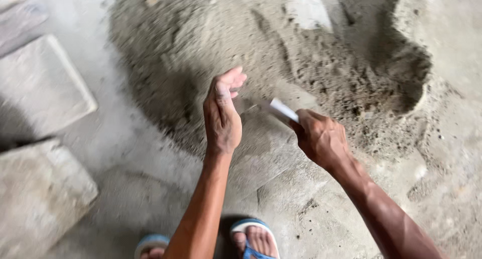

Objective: The person mixes a pile of cement and sand on the ground using a trowel and their hands. They then fill a metal brick mold with the mixture, level the surface, and compact it with a roller. Finally, they flip the mold to release the formed brick and place it on a stack.

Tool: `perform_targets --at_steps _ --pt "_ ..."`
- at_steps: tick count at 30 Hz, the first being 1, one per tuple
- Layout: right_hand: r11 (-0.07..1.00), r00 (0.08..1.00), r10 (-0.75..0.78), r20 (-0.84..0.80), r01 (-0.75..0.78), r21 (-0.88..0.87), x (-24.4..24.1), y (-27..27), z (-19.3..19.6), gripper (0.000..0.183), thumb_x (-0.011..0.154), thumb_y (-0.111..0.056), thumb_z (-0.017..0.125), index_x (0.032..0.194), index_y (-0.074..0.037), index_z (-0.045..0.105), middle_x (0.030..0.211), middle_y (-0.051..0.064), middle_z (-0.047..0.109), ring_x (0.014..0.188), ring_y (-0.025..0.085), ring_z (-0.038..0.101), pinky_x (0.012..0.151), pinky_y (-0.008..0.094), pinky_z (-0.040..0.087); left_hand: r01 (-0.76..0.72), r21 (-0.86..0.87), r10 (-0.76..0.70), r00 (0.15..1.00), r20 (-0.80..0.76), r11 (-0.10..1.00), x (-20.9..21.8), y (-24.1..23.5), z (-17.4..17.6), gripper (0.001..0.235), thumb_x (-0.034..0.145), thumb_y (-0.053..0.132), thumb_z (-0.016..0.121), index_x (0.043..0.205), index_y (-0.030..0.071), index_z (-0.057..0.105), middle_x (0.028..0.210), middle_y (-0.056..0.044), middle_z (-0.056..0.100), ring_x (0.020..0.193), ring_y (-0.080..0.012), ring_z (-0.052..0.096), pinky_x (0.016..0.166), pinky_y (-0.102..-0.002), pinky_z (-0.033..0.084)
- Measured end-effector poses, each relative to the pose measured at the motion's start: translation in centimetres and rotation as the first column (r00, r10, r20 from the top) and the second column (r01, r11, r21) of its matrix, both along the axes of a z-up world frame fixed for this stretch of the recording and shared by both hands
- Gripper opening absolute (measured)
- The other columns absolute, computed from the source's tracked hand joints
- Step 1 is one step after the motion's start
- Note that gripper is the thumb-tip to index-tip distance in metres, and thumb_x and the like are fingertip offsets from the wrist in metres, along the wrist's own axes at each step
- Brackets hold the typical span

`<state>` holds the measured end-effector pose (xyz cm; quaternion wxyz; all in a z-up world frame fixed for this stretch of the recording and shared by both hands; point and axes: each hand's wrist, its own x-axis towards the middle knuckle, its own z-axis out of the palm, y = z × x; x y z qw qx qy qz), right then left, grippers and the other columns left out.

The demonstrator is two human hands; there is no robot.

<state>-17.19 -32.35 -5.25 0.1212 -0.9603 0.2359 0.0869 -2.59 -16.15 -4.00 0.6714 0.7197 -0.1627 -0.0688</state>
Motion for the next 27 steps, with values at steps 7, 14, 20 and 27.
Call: perform_targets --at_steps 7,14,20,27 --pt "0.897 0.897 -0.412 0.160 0.367 0.247 3.2 -5.5 10.4 0.019 0.094 -0.025 0.048 0.103 -0.010 0.041 0.078 0.024 0.057 0.085 0.048 0.059 0.067 0.058 0.042 0.175 -0.041 -0.178 0.980 -0.094 0.984 0.9 -7.0 2.7 0.049 0.099 0.028 0.017 0.117 0.007 0.057 0.106 -0.016 0.064 0.103 -0.0307 0.060 0.086 -0.037 0.049" --pt "0.780 0.799 -0.512 0.317 0.586 -0.218 -4.9 -9.0 11.1 0.019 0.097 -0.021 0.050 0.106 -0.004 0.053 0.076 0.024 0.062 0.080 0.044 0.063 0.077 0.052 0.046 0.343 0.189 -0.345 0.938 -0.020 0.920 2.6 -10.0 5.9 0.045 0.100 0.024 0.019 0.119 0.004 0.055 0.110 -0.019 0.061 0.106 -0.0349 0.057 0.093 -0.042 0.044" --pt "0.716 0.707 -0.557 0.435 0.675 -0.178 -5.4 -17.1 3.6 0.016 0.096 -0.020 0.050 0.085 -0.009 0.056 0.065 0.019 0.062 0.065 0.039 0.064 0.056 0.047 0.050 0.392 0.207 -0.413 0.908 0.072 0.897 -1.8 -21.2 1.4 0.044 0.099 0.025 0.024 0.124 0.002 0.052 0.117 -0.022 0.057 0.110 -0.0370 0.054 0.096 -0.044 0.042" --pt "0.714 0.789 -0.538 0.298 0.614 -0.337 -7.1 -22.5 3.4 0.018 0.102 -0.020 0.039 0.090 -0.014 0.051 0.068 0.007 0.063 0.055 0.024 0.065 0.048 0.030 0.051 0.370 0.299 -0.426 0.893 0.147 0.880 -2.6 -24.6 0.3 0.045 0.100 0.026 0.028 0.132 0.001 0.045 0.123 -0.026 0.052 0.115 -0.0410 0.049 0.100 -0.047 0.037"
